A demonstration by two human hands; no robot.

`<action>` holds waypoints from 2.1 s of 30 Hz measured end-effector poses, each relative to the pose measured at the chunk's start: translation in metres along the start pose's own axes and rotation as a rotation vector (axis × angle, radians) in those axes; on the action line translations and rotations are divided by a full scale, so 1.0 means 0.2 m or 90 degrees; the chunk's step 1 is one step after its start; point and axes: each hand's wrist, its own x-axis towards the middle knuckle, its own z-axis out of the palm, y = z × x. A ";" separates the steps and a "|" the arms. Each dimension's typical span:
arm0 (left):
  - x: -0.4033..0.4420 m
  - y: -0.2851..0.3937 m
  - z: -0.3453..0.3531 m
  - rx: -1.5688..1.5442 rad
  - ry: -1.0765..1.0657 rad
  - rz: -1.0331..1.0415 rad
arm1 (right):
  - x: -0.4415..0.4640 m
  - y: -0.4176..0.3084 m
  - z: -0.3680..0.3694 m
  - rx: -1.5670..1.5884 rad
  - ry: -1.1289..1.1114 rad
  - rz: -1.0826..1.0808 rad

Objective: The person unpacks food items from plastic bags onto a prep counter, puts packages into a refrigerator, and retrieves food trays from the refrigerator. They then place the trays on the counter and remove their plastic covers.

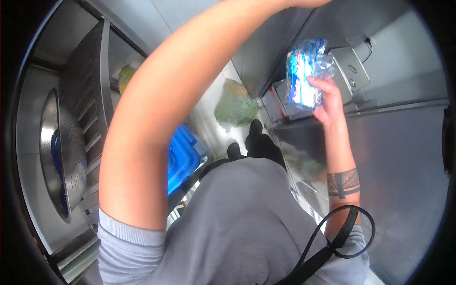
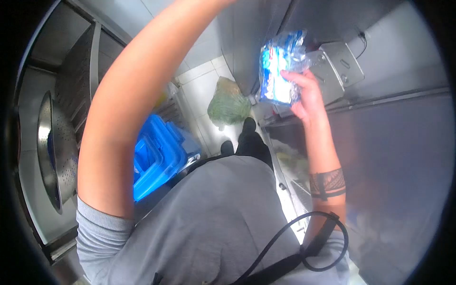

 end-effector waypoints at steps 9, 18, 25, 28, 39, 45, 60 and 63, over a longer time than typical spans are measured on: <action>0.16 -0.11 -0.04 -0.181 0.056 -0.136 | -0.04 0.01 0.06 0.073 -0.028 -0.049; 0.14 -0.31 -0.02 -0.020 0.220 -0.066 | -0.07 0.00 0.10 0.050 0.066 -0.070; -0.09 -0.87 -0.52 -0.320 0.430 -0.182 | -0.06 0.03 0.01 0.084 0.146 -0.009; -0.14 -1.24 -0.82 -0.493 0.500 -0.097 | 0.02 0.08 0.01 0.109 0.138 0.044; -0.40 -1.25 -0.77 0.136 0.761 0.321 | 0.59 0.30 0.26 0.076 0.134 0.122; -0.70 -1.34 0.26 -0.934 -0.051 -0.654 | 0.92 0.33 0.42 0.071 0.102 0.176; -0.69 -1.56 0.67 -0.955 -0.227 -0.816 | 1.06 0.51 0.32 -1.078 -0.153 0.011; -0.61 -1.69 0.83 -0.761 -0.341 -0.765 | 0.99 0.49 0.32 -1.012 -0.083 -0.030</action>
